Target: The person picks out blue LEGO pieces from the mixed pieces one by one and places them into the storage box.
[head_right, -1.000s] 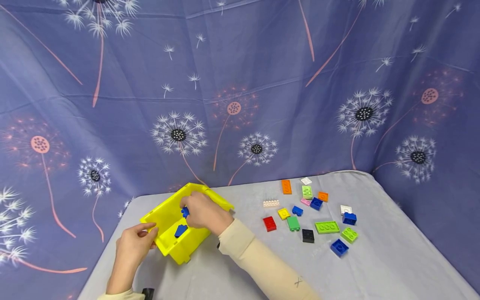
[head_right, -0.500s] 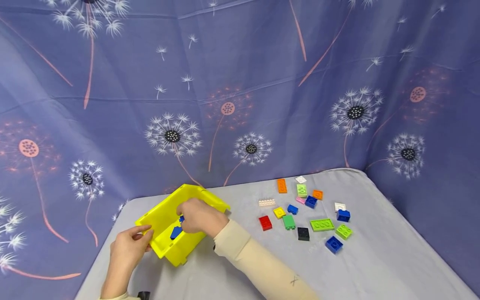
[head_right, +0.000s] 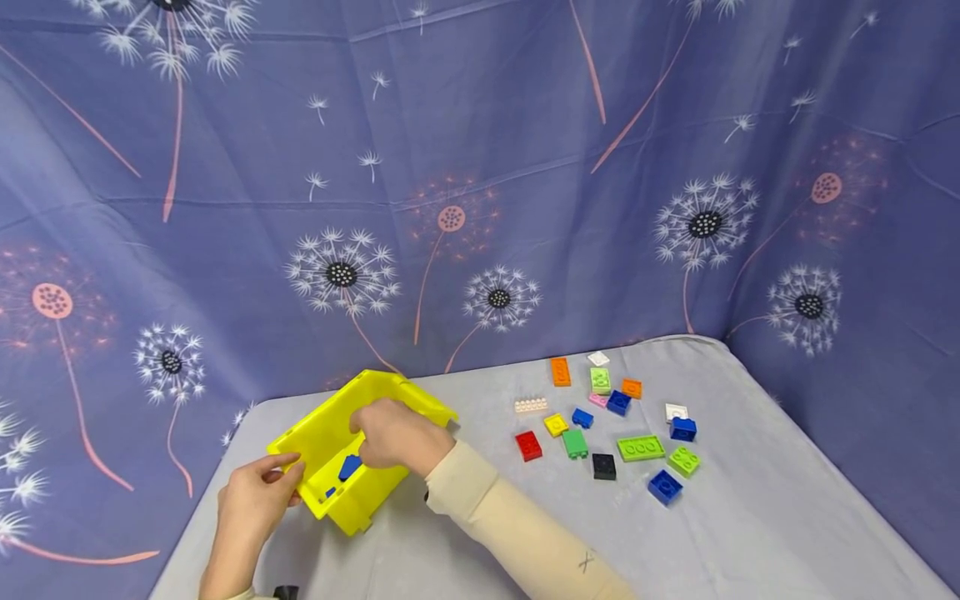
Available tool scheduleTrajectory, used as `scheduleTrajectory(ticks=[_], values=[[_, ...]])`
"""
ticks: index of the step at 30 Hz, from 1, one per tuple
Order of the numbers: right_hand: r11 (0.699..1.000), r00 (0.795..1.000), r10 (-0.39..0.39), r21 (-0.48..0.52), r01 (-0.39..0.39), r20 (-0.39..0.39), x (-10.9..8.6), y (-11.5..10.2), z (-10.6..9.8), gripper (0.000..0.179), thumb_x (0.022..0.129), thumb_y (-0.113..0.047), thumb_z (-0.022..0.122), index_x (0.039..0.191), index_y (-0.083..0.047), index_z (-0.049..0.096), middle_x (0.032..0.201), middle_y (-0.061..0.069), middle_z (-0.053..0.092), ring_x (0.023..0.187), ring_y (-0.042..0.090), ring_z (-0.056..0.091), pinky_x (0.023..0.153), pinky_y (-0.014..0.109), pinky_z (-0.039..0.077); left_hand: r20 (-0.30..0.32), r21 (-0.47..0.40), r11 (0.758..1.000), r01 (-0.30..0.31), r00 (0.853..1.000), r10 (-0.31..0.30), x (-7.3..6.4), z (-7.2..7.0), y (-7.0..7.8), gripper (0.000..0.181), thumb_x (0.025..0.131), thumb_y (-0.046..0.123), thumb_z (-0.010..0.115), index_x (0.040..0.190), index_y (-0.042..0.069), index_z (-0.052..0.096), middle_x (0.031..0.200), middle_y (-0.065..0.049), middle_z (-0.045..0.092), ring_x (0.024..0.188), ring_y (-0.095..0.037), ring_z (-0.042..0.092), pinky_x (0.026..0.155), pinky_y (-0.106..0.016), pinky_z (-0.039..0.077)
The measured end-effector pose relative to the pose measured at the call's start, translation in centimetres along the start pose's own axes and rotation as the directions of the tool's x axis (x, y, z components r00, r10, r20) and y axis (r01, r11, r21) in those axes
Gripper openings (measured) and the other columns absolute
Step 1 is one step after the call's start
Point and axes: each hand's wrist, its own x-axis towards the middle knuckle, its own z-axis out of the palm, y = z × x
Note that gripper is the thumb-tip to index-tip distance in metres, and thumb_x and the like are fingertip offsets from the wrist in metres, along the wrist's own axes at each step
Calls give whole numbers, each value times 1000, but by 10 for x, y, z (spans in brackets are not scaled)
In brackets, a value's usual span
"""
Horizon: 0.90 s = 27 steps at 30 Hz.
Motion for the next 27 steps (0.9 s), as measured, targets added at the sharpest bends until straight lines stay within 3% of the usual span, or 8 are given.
scheduleTrajectory(ticks=[4,7,11,20,24,27], values=[[1000,1000,-16,-12,16,-19,-2,1,-3,37,97,-11,65,134,-13,70,72,-4,61,46,11,30,50,22,33,1,1,1000,-4,1000,4,0,0,1,36,97,22,71,126,0,72,91,-13,68,60,-14,65,53,-31,49],[998,998,-44,-48,42,-50,-4,4,-7,36,96,-11,65,132,-13,71,92,-4,72,56,10,41,57,22,38,3,1,1000,-10,1000,10,0,-1,1,36,97,22,71,126,0,72,92,-12,68,60,-14,66,54,-31,48],[994,992,-80,-85,72,-96,-8,7,-14,37,95,-10,64,130,-14,72,119,-4,74,79,9,56,73,22,45,0,4,1000,-12,1000,12,0,-1,-1,36,97,22,70,126,0,72,92,-12,68,59,-13,67,54,-31,48],[996,982,-92,-24,89,-164,-24,14,-33,38,95,-9,59,132,-11,70,130,1,70,114,16,65,87,27,51,2,3,1000,-9,1000,9,0,0,-4,36,97,22,70,127,0,72,88,-11,67,59,-14,65,53,-31,48],[998,977,-68,-8,68,-202,-34,20,-42,37,97,-12,58,133,-13,70,130,2,68,112,18,62,80,29,48,-8,-4,1000,-12,1000,12,0,1,-3,36,97,21,71,126,0,72,89,-12,66,58,-14,65,52,-30,49],[998,972,-54,-4,55,-229,-41,27,-46,36,99,-14,58,133,-14,70,129,4,68,109,19,62,83,32,50,-19,-10,1000,-19,1000,19,0,2,-3,35,97,20,71,125,-1,72,91,-14,66,57,-14,65,52,-29,49]])
